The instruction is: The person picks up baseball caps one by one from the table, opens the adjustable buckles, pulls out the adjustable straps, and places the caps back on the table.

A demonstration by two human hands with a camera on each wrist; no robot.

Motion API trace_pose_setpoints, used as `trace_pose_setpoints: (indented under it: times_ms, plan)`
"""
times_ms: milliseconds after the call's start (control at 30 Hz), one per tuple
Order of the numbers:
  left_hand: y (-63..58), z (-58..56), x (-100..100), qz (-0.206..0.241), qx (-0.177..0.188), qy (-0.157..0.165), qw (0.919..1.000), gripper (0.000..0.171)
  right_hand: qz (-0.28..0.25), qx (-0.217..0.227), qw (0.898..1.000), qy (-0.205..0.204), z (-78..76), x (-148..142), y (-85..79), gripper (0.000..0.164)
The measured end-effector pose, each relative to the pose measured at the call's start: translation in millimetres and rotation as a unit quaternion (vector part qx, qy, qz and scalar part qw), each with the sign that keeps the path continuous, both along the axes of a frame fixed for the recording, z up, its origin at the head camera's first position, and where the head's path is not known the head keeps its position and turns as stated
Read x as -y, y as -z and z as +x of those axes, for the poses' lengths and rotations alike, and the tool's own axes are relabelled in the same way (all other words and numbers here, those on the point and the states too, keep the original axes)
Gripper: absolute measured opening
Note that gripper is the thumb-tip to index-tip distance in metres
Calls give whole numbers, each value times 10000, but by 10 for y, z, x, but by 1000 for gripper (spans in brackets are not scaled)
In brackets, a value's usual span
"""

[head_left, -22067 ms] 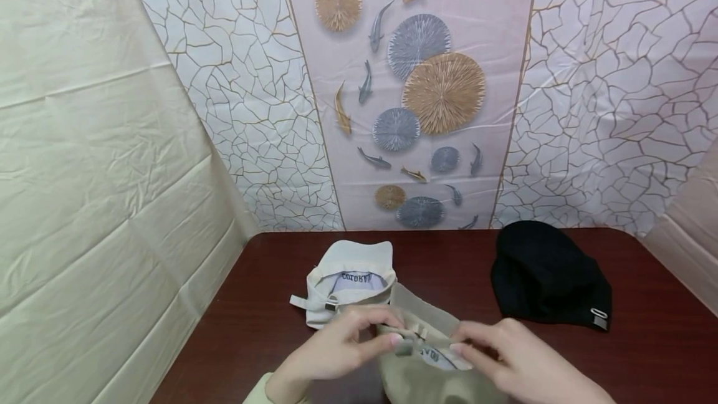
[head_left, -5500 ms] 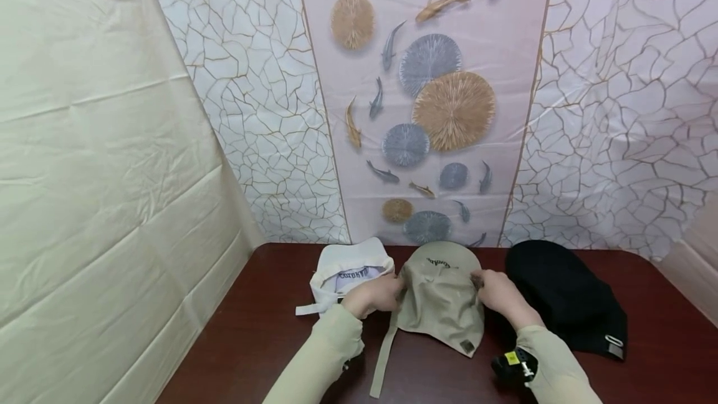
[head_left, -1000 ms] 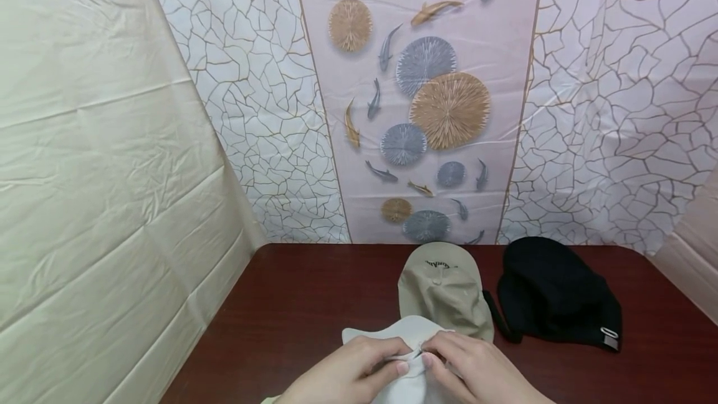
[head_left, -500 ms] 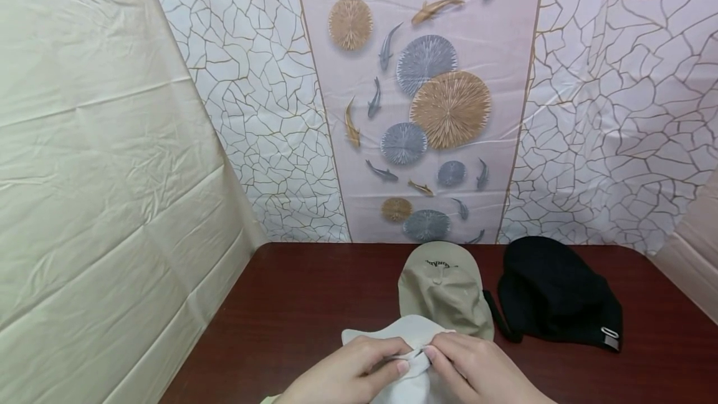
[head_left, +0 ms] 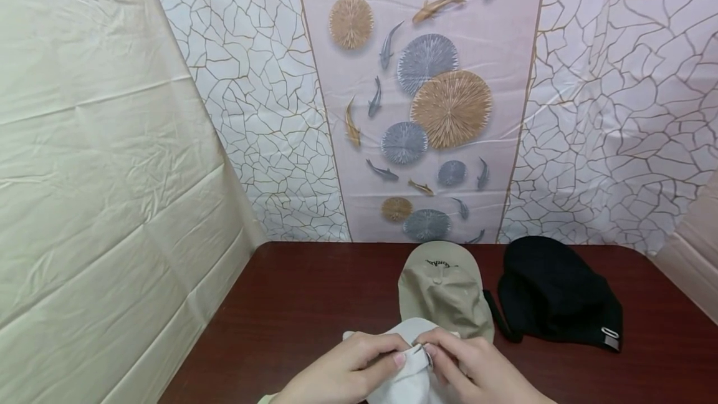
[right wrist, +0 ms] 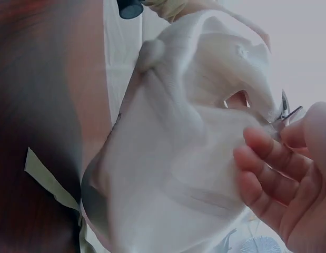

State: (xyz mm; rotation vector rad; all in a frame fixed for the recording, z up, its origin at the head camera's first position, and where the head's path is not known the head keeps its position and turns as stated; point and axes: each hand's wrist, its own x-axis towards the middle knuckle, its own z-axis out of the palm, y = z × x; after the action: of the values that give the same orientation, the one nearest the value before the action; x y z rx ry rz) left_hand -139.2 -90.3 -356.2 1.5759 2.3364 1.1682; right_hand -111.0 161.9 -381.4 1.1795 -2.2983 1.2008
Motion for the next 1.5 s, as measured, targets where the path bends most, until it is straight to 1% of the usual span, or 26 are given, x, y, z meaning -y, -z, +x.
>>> trace_pose_setpoints:
  times_ms: [67, 167, 233, 267, 367, 433, 500, 633, 833, 967, 1033, 1133, 1233, 1300, 1333, 1367, 1400, 1467, 1500]
  plan:
    - [3, 2, -21, 23, -47, 4, 10000, 20, 14, 156, 9996, -215, -8, -12, 7, 33]
    - [7, 7, -49, -36, 25, -29, 10000, 19, 41, 283, 9993, -249, -2, -24, 11, 31]
    - [10, 12, -59, -70, 74, -29, 9999, 18, 72, 199, 9995, -217, 1, -24, 12, 31]
    - [12, 14, -63, -86, 16, -28, 10000, 18, 87, 181, 9996, -216, 4, -27, 10, 31]
    - [7, 19, -63, -101, 86, 4, 9999, 18, 141, 49, 9997, -181, 11, -33, 1, 32]
    - [-11, 21, -58, -107, 58, 56, 9999, 18, 194, -46, 9997, -124, 15, -40, -8, 32]
    - [-38, 19, -48, -136, 59, 112, 9998, 18, 253, -230, 9994, -12, 18, -44, -17, 32]
    - [-81, 14, -27, -154, -207, 213, 9994, 18, 388, -601, 9971, 249, 16, -47, -31, 33]
    - [-75, 16, -7, -177, -15, 223, 9996, 20, 590, -978, 9921, 514, -8, -44, -26, 32]
    - [-56, 15, 4, -225, 181, 185, 9994, 20, 619, -1109, 9903, 555, -21, -35, -12, 32]
    - [-40, 14, 7, -248, 250, 190, 9992, 20, 609, -1082, 9910, 510, -23, -24, -8, 32]
    - [-17, 11, 2, -347, 315, 189, 9987, 21, 503, -850, 9949, 226, -26, -1, -9, 30]
    - [-1, 7, -8, -454, 350, 318, 9978, 23, 336, -603, 9975, -162, -35, 17, -16, 30]
    - [9, 8, -14, -464, 312, 447, 9974, 24, 276, -573, 9974, -332, -45, 20, -18, 31]
    - [14, 8, -16, -442, 336, 552, 9969, 24, 280, -618, 9971, -349, -48, 19, -19, 31]
    - [19, 9, -15, -394, 486, 708, 9955, 24, 322, -661, 9969, -265, -50, 15, -17, 31]
    - [23, 12, -15, -389, 495, 861, 9943, 23, 361, -677, 9970, -142, -52, 8, -15, 30]
    - [30, 23, -27, -346, 375, 1177, 9917, 21, 448, -603, 9970, 182, -53, -17, -11, 27]
    - [27, 30, -28, -332, 318, 1345, 9898, 20, 492, -478, 9971, 331, -51, -34, -9, 26]
